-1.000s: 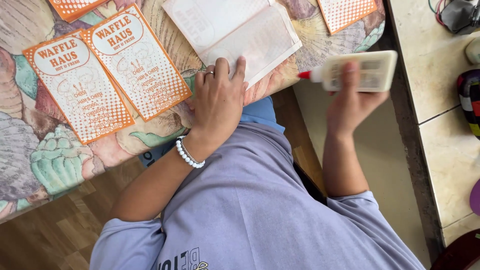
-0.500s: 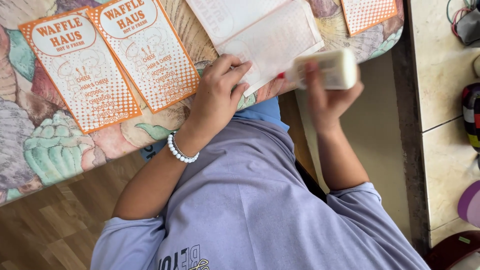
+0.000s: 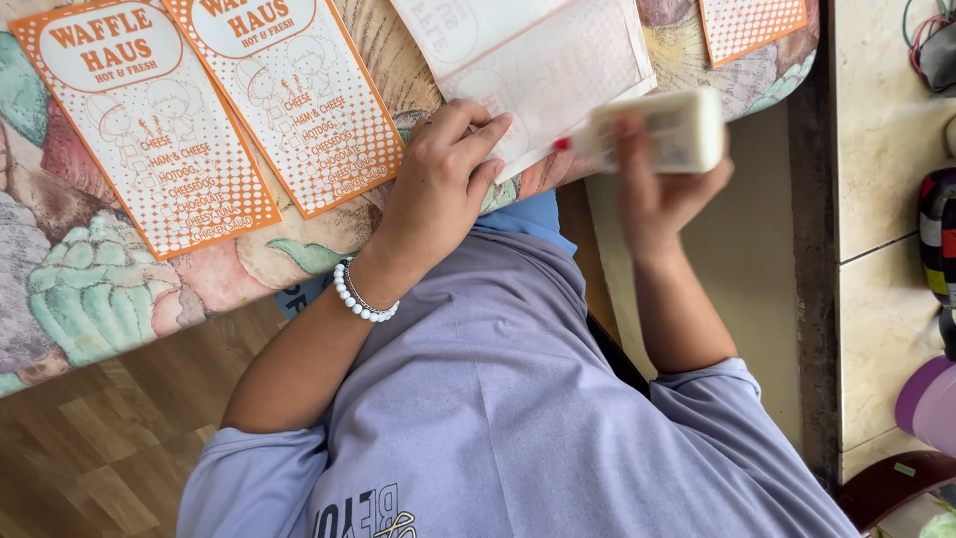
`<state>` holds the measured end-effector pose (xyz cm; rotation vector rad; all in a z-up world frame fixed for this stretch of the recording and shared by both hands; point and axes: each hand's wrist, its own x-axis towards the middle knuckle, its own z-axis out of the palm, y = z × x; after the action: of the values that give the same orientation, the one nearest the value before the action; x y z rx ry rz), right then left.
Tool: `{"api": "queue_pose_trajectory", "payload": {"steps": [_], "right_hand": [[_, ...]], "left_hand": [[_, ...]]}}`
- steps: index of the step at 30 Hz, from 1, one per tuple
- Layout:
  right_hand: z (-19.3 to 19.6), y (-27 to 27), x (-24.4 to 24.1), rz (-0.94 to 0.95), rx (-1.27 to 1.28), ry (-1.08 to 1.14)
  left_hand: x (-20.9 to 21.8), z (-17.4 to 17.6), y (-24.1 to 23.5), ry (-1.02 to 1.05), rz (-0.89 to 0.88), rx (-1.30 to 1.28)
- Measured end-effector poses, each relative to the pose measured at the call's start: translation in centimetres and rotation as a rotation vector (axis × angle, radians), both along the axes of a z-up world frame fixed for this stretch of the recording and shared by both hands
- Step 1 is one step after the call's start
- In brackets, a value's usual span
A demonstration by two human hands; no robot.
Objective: Applying glue to paper templates and folding them to assemble small food packaging bags.
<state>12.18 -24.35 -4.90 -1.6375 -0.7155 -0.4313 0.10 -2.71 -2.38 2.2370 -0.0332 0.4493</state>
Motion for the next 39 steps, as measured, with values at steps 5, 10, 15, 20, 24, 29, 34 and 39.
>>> {"api": "queue_pose_trajectory", "payload": {"steps": [5,10,15,20,24,29,34,39], "right_hand": [[3.8,0.2,1.7,-0.183,-0.02,0.1],[0.1,0.6,-2.5,0.149,0.186,0.25],[1.0,1.6,-3.2,0.032,-0.065,0.177],[3.5,-2.3,3.2,-0.252,-0.013,0.148],[1.9,-5.6,5.3,-0.266,0.215,0.255],[3.0,-1.5,2.3,-0.229,0.047,0.232],[3.1,-1.1,4.4,-0.16,0.033,0.099],[3.5,-1.7,2.9,-0.221,0.075,0.168]], "left_hand": [[0.0,0.5,0.0,0.024,0.009,-0.01],[-0.1,0.4,0.0,-0.013,0.004,0.01],[-0.1,0.5,0.1,-0.029,-0.018,-0.02],[-0.2,1.0,0.0,-0.088,-0.017,0.011],[-0.4,1.2,0.0,-0.077,-0.01,0.053],[-0.4,1.4,0.1,-0.051,-0.026,0.037],[-0.4,1.5,0.2,-0.031,-0.04,0.022],[-0.4,1.5,0.2,-0.041,-0.037,0.03]]}}
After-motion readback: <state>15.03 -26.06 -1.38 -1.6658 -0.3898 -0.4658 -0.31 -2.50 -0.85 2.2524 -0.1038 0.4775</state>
